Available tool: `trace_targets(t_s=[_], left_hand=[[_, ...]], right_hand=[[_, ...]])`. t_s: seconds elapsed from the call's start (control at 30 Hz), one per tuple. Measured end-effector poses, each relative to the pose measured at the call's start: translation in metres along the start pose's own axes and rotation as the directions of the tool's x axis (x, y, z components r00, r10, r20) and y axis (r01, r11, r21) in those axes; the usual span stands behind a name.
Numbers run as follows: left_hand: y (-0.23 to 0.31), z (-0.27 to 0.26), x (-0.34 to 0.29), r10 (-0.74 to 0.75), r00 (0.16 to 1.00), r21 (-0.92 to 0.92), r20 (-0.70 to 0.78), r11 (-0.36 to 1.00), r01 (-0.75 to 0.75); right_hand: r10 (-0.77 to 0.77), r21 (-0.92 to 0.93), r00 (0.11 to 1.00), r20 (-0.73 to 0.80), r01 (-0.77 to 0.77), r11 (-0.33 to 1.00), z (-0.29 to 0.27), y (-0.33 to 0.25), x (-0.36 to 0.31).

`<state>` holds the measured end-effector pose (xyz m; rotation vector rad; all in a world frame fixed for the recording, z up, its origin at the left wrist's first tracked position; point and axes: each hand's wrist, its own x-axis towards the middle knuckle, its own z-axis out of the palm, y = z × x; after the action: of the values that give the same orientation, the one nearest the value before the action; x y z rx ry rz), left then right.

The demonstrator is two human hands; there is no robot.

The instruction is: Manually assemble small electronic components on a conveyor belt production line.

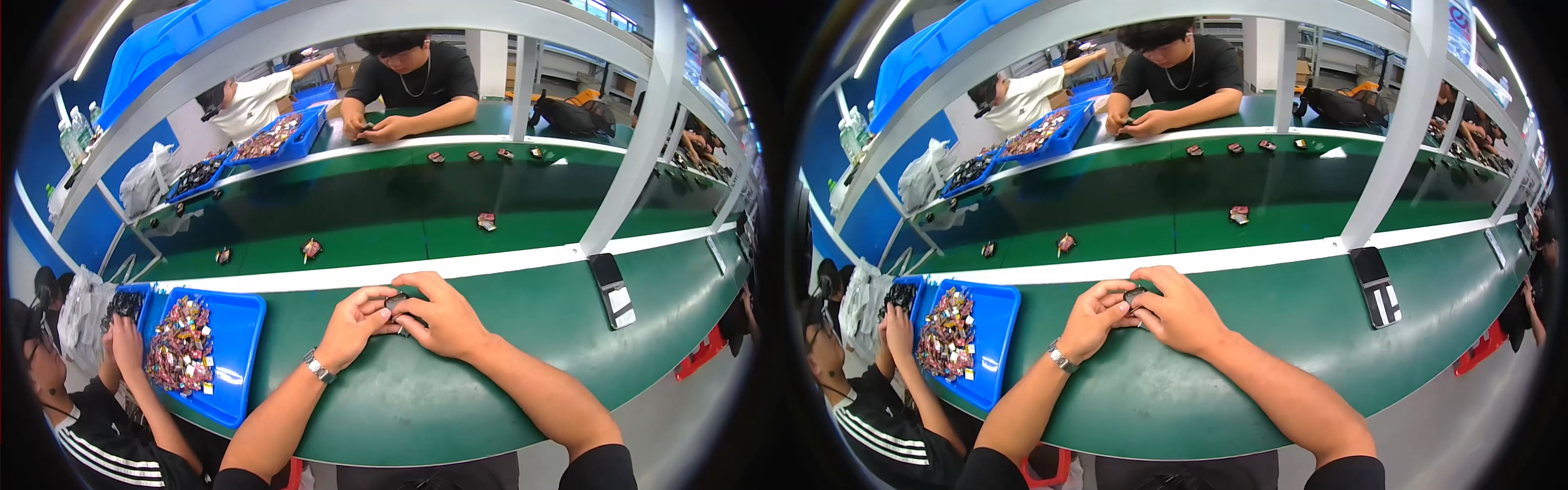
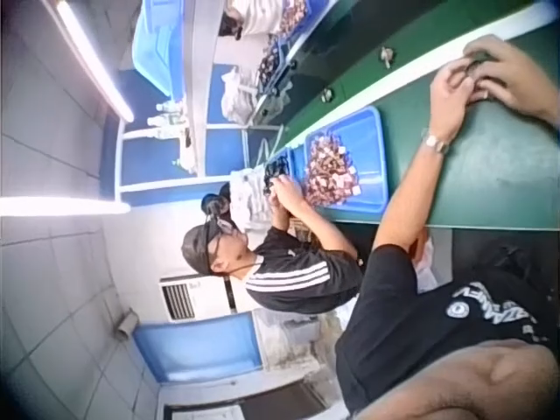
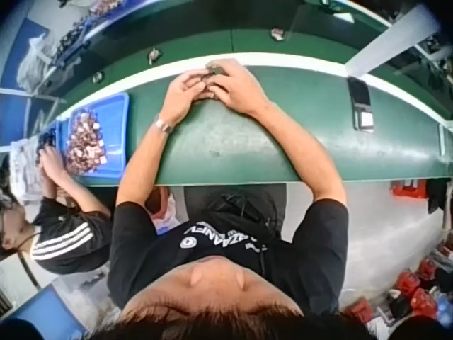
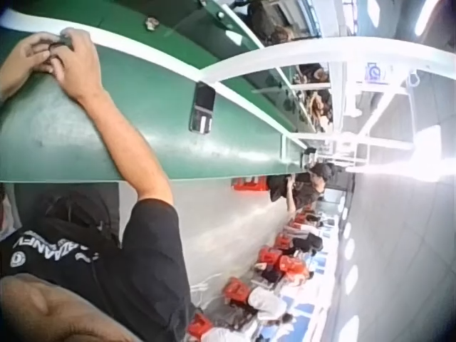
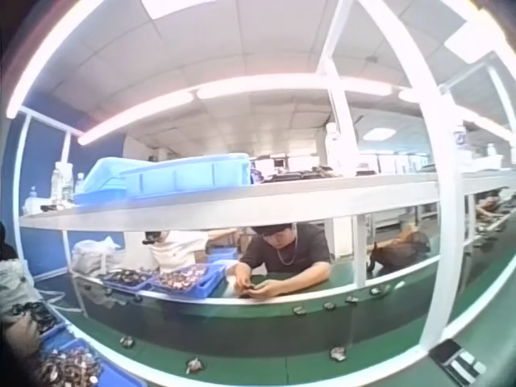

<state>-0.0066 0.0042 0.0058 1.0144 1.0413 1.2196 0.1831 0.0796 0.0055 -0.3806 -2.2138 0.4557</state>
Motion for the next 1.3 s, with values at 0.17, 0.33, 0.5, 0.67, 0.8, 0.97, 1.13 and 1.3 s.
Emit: trace_targets(t_s=[0.17, 0.33, 0.5, 0.67, 0.8, 0.97, 1.13, 1.3], left_hand=[[-0.003, -0.002, -0.003, 0.060, 0.998, 0.043, -0.021, 0.997, -0.059], [-0.007, -0.003, -0.001, 0.048, 0.999, 0.029, -0.013, 0.998, -0.047], [-0.008, -0.003, -0.001, 0.073, 0.997, 0.025, -0.027, 0.997, -0.072], [-0.009, -0.004, -0.001, 0.077, 0.996, 0.026, -0.037, 0.997, -0.076], [-0.010, -0.005, -0.001, 0.082, 0.996, 0.031, -0.044, 0.996, -0.081], [-0.013, -0.005, -0.001, 0.132, 0.989, -0.049, -0.073, 0.990, -0.135], [-0.014, -0.006, -0.001, 0.145, 0.989, -0.082, -0.032, 0.986, -0.147], [-0.014, -0.006, -0.002, 0.151, 0.988, -0.068, -0.025, 0.986, -0.153]], right_hand=[[0.056, 0.010, 0.995, -0.077, -0.056, 0.998, 0.010, -0.003, -0.002], [0.111, 0.060, 0.991, -0.071, -0.107, 0.992, 0.012, -0.002, -0.005], [0.184, 0.146, 0.983, -0.026, -0.179, 0.973, 0.013, -0.001, -0.005], [0.256, 0.189, 0.967, 0.011, -0.253, 0.949, 0.009, -0.007, -0.004], [0.276, 0.219, 0.961, 0.020, -0.273, 0.937, 0.013, -0.008, -0.004], [0.203, 0.195, 0.978, -0.040, -0.192, 0.962, 0.015, -0.011, -0.002], [0.171, 0.101, 0.977, -0.126, -0.159, 0.982, 0.014, -0.014, -0.003], [0.212, 0.150, 0.969, -0.124, -0.193, 0.970, 0.016, -0.016, -0.004]])
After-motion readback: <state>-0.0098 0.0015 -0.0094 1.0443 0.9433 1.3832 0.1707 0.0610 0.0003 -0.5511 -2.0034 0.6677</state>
